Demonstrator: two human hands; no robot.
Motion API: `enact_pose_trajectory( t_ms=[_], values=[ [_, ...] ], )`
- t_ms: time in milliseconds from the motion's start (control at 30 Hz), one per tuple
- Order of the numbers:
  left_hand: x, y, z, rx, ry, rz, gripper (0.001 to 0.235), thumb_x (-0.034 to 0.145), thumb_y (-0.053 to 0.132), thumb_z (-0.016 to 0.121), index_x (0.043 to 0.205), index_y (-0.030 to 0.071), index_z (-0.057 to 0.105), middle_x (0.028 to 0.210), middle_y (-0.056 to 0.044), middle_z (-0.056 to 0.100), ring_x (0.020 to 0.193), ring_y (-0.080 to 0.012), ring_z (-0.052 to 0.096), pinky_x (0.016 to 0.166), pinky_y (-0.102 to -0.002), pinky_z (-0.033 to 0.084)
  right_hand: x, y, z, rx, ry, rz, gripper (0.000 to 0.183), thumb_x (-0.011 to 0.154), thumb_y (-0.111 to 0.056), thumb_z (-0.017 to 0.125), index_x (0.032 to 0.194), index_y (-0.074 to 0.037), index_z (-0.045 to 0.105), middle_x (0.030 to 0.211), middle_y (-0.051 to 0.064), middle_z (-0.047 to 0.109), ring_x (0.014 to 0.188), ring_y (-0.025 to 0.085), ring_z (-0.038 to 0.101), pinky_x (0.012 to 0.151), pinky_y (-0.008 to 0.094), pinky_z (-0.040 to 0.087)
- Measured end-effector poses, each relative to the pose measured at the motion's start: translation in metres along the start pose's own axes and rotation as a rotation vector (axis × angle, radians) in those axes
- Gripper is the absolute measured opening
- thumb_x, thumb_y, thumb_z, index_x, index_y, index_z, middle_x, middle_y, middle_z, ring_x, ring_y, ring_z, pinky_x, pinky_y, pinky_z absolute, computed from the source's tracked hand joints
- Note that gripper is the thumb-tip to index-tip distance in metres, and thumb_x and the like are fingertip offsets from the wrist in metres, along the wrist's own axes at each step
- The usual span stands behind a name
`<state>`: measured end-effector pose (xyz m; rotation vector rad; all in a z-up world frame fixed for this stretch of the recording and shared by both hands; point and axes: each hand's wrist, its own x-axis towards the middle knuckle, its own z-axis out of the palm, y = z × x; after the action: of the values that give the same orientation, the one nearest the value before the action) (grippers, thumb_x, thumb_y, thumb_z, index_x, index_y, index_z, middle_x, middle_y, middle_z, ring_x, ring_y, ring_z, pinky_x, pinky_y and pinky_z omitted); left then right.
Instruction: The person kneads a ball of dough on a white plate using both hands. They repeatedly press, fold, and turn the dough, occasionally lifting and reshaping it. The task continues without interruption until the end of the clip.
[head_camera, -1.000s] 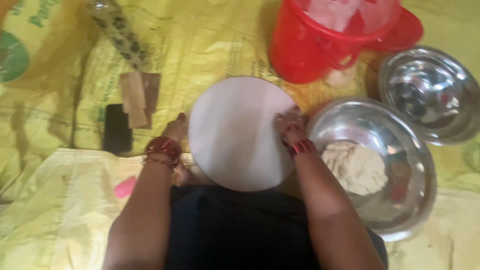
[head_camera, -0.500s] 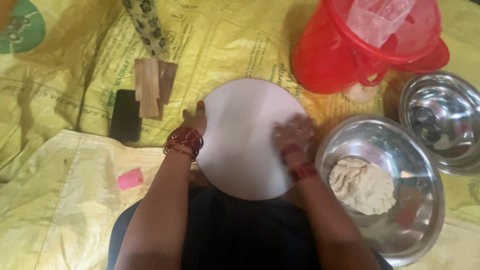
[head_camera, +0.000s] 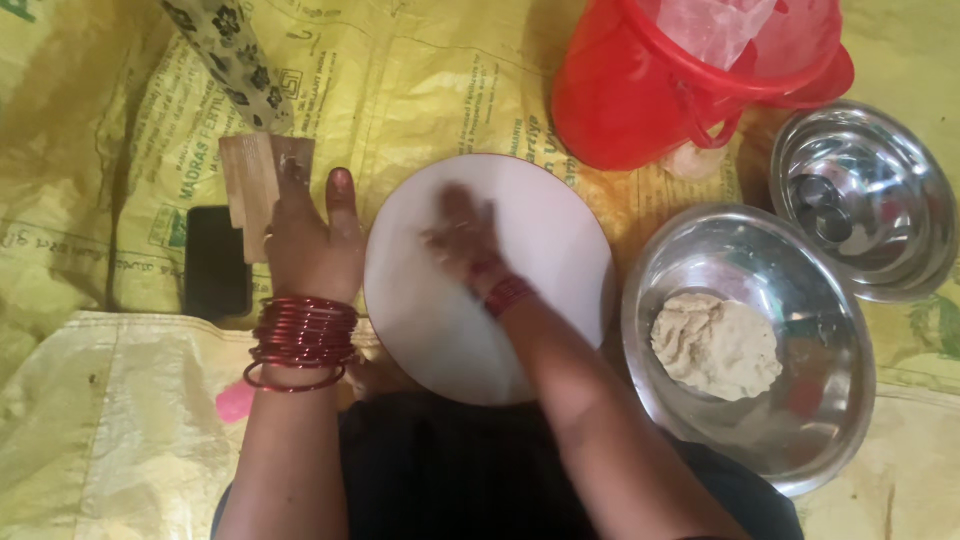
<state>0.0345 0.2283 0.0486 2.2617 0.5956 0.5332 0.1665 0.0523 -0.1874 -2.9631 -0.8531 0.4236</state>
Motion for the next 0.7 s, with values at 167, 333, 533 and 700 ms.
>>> enact_pose_trajectory(
  t_ms=[167, 333, 533, 700],
  values=[
    [0.005, 0.003, -0.023, 0.003, -0.026, -0.119, 0.072, 0.105, 0.053, 0.048, 0.15, -0.003, 0.044, 0.137, -0.032, 0.059, 0.121, -0.0508, 0.059, 0.104, -0.055, 0.045, -0.037, 0.095, -0.027, 0.027, 0.172, 0.579, 0.083, 0.106, -0.058, 0.026, 0.163, 0.0, 0.014, 0.173, 0.018, 0.008, 0.159, 0.033, 0.004, 0.126, 0.057, 0.007],
    [0.006, 0.0, -0.027, -0.063, 0.011, -0.043, 0.072, 0.109, 0.053, 0.049, 0.15, -0.005, 0.043, 0.137, -0.034, 0.058, 0.123, -0.0512, 0.059, 0.104, -0.054, 0.046, -0.094, 0.11, -0.024, 0.058, 0.176, 0.875, 0.093, 0.105, -0.062, 0.032, 0.159, 0.012, 0.012, 0.167, 0.031, 0.006, 0.155, 0.044, 0.003, 0.126, 0.052, 0.005],
    [-0.013, -0.008, 0.003, -0.015, 0.041, -0.017, 0.068, 0.109, 0.052, 0.051, 0.153, 0.0, 0.043, 0.144, -0.029, 0.056, 0.127, -0.0504, 0.056, 0.107, -0.057, 0.044, -0.147, 0.073, -0.011, 0.125, 0.136, 0.776, 0.089, 0.103, -0.058, 0.036, 0.161, 0.004, 0.011, 0.169, 0.028, 0.003, 0.157, 0.04, 0.003, 0.129, 0.052, 0.007],
    [-0.053, 0.0, 0.009, 0.176, 0.155, 0.255, 0.069, 0.103, 0.046, 0.065, 0.153, 0.003, 0.044, 0.149, -0.029, 0.048, 0.137, -0.0509, 0.046, 0.116, -0.067, 0.027, -0.173, 0.052, -0.008, 0.134, 0.146, 0.604, 0.091, 0.1, -0.058, 0.04, 0.158, 0.008, 0.015, 0.165, 0.029, 0.004, 0.153, 0.042, 0.003, 0.121, 0.05, 0.01]
  ],
)
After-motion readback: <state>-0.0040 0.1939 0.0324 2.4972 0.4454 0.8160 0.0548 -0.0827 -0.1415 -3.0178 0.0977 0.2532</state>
